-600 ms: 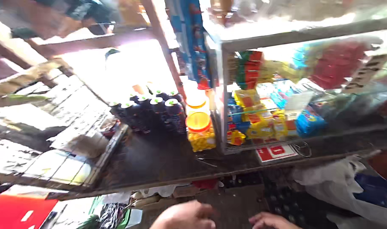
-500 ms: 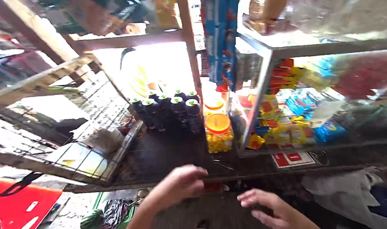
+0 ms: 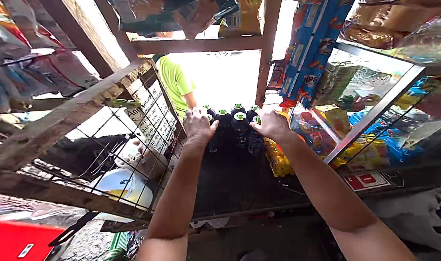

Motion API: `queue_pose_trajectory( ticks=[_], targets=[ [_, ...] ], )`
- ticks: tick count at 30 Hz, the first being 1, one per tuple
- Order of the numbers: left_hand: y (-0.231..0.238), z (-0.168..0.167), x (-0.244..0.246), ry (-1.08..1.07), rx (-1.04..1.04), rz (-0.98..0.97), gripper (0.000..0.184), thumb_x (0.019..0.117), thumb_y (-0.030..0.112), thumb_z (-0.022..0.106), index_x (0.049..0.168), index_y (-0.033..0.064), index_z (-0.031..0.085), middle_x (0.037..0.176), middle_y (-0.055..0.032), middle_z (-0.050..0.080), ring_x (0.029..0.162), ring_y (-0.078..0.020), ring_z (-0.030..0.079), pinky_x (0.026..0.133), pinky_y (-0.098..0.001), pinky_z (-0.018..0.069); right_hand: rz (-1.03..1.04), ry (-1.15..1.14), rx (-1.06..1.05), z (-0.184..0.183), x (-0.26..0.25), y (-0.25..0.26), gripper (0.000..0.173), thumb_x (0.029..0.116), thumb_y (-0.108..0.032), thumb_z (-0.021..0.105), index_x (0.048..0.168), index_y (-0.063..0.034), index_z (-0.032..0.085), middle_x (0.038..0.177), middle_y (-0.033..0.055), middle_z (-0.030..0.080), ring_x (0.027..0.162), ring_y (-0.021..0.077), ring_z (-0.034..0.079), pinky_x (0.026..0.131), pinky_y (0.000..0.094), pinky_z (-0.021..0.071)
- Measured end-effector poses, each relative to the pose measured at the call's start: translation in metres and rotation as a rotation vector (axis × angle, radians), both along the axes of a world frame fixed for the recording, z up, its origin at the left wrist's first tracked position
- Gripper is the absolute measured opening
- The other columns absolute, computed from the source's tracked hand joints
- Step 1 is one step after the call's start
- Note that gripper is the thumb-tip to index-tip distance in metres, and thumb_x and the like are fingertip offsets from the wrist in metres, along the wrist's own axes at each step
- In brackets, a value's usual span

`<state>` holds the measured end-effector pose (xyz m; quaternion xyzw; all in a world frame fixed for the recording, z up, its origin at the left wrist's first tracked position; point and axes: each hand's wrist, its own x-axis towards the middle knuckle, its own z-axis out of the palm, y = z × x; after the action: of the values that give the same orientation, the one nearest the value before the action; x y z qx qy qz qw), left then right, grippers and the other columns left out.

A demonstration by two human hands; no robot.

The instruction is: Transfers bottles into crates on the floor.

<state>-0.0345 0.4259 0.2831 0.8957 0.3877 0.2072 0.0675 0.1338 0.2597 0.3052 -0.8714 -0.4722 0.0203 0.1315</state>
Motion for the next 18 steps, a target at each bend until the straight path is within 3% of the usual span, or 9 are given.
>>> queue_pose_trajectory(
  ticks=[2,7,10,13,16,17,18],
  targets=[
    [-0.001,-0.004,0.003,0.019,0.002,0.015,0.052,0.0951,0.038,0.071,0.131,0.001,0.066,0.136,-0.0285,0.058,0.136,-0.0511,0.044,0.108,-0.067,0.0354,-0.073,0.016,-0.06,0.003,-0.005,0.005,0.05,0.1003,-0.041,0.063,0.132,-0.0026,0.064,0.135,0.0229,0.061,0.121,0.0413,0.062,0.092,0.0614,0.0519],
    [-0.013,-0.012,-0.01,-0.112,-0.073,-0.059,0.049,0.093,0.03,0.075,0.13,-0.0007,0.066,0.135,-0.0314,0.056,0.132,-0.0502,0.049,0.106,-0.0645,0.0424,-0.036,0.082,-0.02,-0.007,-0.012,-0.017,0.056,0.0916,-0.036,0.076,0.133,-0.0008,0.062,0.144,0.0245,0.05,0.132,0.0413,0.052,0.098,0.0564,0.0518],
    [-0.028,-0.004,-0.026,-0.064,-0.144,-0.004,0.054,0.0899,0.033,0.08,0.127,-0.0036,0.066,0.133,-0.0333,0.057,0.127,-0.0513,0.053,0.105,-0.0658,0.0436,0.052,0.089,0.118,-0.018,-0.017,-0.038,0.05,0.0869,-0.03,0.082,0.126,-0.0025,0.067,0.136,0.0231,0.056,0.127,0.0401,0.056,0.098,0.0548,0.053],
    [-0.045,0.003,-0.041,-0.075,-0.116,0.032,0.051,0.0853,0.03,0.085,0.117,-0.0064,0.068,0.121,-0.0353,0.061,0.115,-0.0542,0.059,0.097,-0.07,0.0463,0.096,0.014,0.257,-0.026,-0.035,-0.069,0.047,0.0849,-0.031,0.084,0.123,-0.0069,0.07,0.128,0.0183,0.062,0.117,0.0372,0.062,0.084,0.0545,0.058],
    [-0.064,0.008,-0.071,-0.129,0.05,-0.118,0.05,0.0857,0.035,0.084,0.113,-0.0043,0.069,0.112,-0.0345,0.063,0.105,-0.0545,0.062,0.088,-0.0731,0.0475,0.179,0.001,0.423,-0.022,-0.05,-0.117,0.05,0.0838,-0.032,0.085,0.126,-0.0096,0.07,0.117,0.0134,0.063,0.108,0.0316,0.064,0.077,0.0485,0.0591],
    [-0.068,0.007,-0.085,-0.157,0.098,-0.21,0.052,0.0867,0.039,0.081,0.115,-0.0028,0.069,0.111,-0.0317,0.065,0.105,-0.0508,0.063,0.088,-0.0701,0.0491,0.207,0.021,0.491,-0.021,-0.052,-0.14,0.049,0.0845,-0.033,0.084,0.126,-0.0095,0.07,0.116,0.0124,0.064,0.106,0.0289,0.064,0.078,0.045,0.0593],
    [-0.071,0.006,-0.1,-0.181,0.111,-0.299,0.056,0.0881,0.046,0.078,0.119,-0.0004,0.068,0.112,-0.0257,0.067,0.105,-0.0413,0.066,0.089,-0.0611,0.0533,0.227,0.063,0.558,-0.021,-0.053,-0.167,0.048,0.0858,-0.033,0.082,0.126,-0.0087,0.07,0.115,0.0116,0.063,0.103,0.0255,0.064,0.079,0.041,0.0592]
  ],
)
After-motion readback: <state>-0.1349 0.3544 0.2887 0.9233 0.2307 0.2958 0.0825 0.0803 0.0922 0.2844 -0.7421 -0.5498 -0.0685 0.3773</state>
